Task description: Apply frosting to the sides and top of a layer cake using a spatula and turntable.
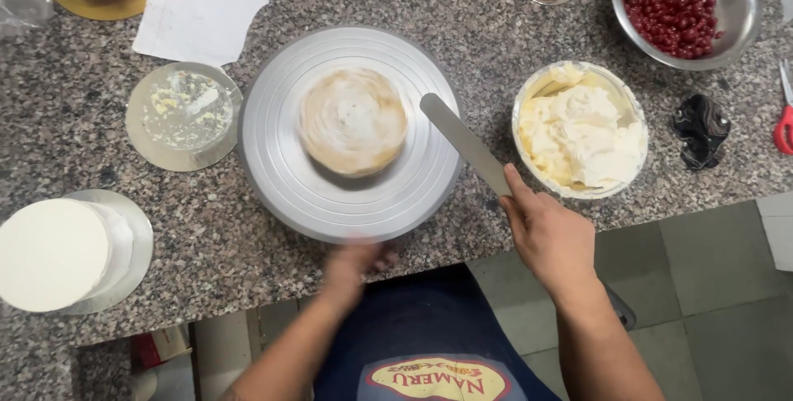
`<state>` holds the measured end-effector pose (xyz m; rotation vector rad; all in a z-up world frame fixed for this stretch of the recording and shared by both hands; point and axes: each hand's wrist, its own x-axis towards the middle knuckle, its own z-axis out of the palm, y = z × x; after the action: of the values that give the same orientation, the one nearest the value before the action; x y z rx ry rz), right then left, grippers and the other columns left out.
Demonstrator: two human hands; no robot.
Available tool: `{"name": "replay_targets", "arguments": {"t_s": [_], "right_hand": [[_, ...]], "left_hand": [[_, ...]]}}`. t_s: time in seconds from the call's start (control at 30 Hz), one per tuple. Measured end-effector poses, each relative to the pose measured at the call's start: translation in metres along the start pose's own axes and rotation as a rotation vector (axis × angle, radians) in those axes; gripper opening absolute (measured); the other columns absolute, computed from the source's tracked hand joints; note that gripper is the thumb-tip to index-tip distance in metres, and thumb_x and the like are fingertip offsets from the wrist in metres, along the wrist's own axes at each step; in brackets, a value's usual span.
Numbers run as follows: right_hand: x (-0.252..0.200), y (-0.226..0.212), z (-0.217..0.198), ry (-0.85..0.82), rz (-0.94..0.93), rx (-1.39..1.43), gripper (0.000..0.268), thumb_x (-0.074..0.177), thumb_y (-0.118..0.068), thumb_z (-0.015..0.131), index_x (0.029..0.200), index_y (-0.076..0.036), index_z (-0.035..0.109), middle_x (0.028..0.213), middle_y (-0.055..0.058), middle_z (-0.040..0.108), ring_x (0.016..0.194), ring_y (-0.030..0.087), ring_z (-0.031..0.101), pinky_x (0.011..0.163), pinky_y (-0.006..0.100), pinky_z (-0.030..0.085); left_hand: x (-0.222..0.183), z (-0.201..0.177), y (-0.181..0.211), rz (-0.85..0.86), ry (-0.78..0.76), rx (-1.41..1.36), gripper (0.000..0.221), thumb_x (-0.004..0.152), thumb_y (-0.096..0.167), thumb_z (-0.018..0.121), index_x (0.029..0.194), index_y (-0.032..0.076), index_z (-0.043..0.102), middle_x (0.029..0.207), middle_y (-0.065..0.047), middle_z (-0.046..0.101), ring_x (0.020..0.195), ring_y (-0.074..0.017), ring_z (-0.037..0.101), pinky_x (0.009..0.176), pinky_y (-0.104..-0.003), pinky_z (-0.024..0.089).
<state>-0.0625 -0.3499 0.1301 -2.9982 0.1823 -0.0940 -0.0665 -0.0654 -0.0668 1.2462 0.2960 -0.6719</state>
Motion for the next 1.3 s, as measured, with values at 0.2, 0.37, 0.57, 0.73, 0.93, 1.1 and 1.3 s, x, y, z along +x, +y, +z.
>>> {"name": "replay_targets", "arguments": {"t_s": [0.2,0.37,0.57,0.73,0.93,1.1,1.3], "right_hand": [[-0.001,-0.004,0.003,0.093,-0.059,-0.031,0.045,0.096,-0.033,0.067,0.141,-0.024,0.064,0.070,0.006,0.064,0.057,0.029,0.064,0.051,0.043,0.050],[-0.001,-0.010,0.005,0.097,-0.070,-0.051,0.046,0.096,-0.033,0.068,0.141,-0.023,0.064,0.068,0.005,0.061,0.053,0.028,0.062,0.048,0.042,0.049],[-0.002,-0.015,0.009,0.097,-0.081,-0.059,0.047,0.096,-0.033,0.068,0.141,-0.023,0.064,0.066,0.005,0.059,0.051,0.028,0.061,0.047,0.042,0.048],[-0.005,-0.015,0.006,0.086,-0.060,-0.082,0.046,0.096,-0.034,0.067,0.141,-0.023,0.064,0.065,0.005,0.059,0.050,0.028,0.061,0.046,0.041,0.048],[-0.010,-0.002,-0.001,0.030,-0.012,-0.027,0.048,0.095,-0.036,0.067,0.141,-0.026,0.063,0.071,0.007,0.065,0.059,0.029,0.065,0.053,0.042,0.050],[-0.016,0.037,0.003,-0.063,0.076,0.318,0.047,0.094,-0.033,0.069,0.140,-0.023,0.063,0.090,0.012,0.075,0.080,0.025,0.071,0.067,0.036,0.053],[-0.029,0.043,0.020,-0.203,0.501,1.003,0.050,0.094,-0.022,0.067,0.142,-0.009,0.063,0.076,0.002,0.061,0.062,0.010,0.051,0.055,0.026,0.042]], "left_hand": [[0.006,-0.054,0.053,0.223,0.290,0.708,0.046,0.093,0.034,0.060,0.127,0.003,0.067,0.124,-0.017,0.071,0.113,-0.0246,0.065,0.095,-0.040,0.051],[-0.008,-0.047,0.113,0.241,0.579,0.017,0.054,0.106,0.043,0.034,0.127,0.002,0.062,0.122,-0.015,0.070,0.113,-0.0235,0.067,0.105,-0.044,0.048],[-0.031,0.024,0.020,0.073,-0.239,0.613,0.030,0.087,0.022,0.070,0.110,0.002,0.071,0.100,-0.012,0.076,0.089,-0.0212,0.069,0.082,-0.035,0.058],[-0.021,-0.038,0.041,0.173,-0.139,0.009,0.034,0.080,0.015,0.071,0.111,-0.001,0.074,0.104,-0.013,0.079,0.096,-0.0221,0.074,0.090,-0.035,0.059],[-0.028,-0.045,0.067,0.249,-0.075,-0.381,0.029,0.090,0.019,0.067,0.114,0.003,0.071,0.103,-0.012,0.077,0.093,-0.0219,0.071,0.086,-0.038,0.056],[-0.017,-0.034,0.037,0.200,-0.014,-0.139,0.027,0.093,0.016,0.072,0.113,-0.002,0.073,0.106,-0.010,0.078,0.094,-0.0199,0.071,0.087,-0.037,0.057],[-0.023,-0.036,0.029,0.171,-0.136,-0.205,0.035,0.095,0.023,0.070,0.117,-0.004,0.072,0.109,-0.013,0.078,0.096,-0.0206,0.072,0.087,-0.036,0.057]]}}
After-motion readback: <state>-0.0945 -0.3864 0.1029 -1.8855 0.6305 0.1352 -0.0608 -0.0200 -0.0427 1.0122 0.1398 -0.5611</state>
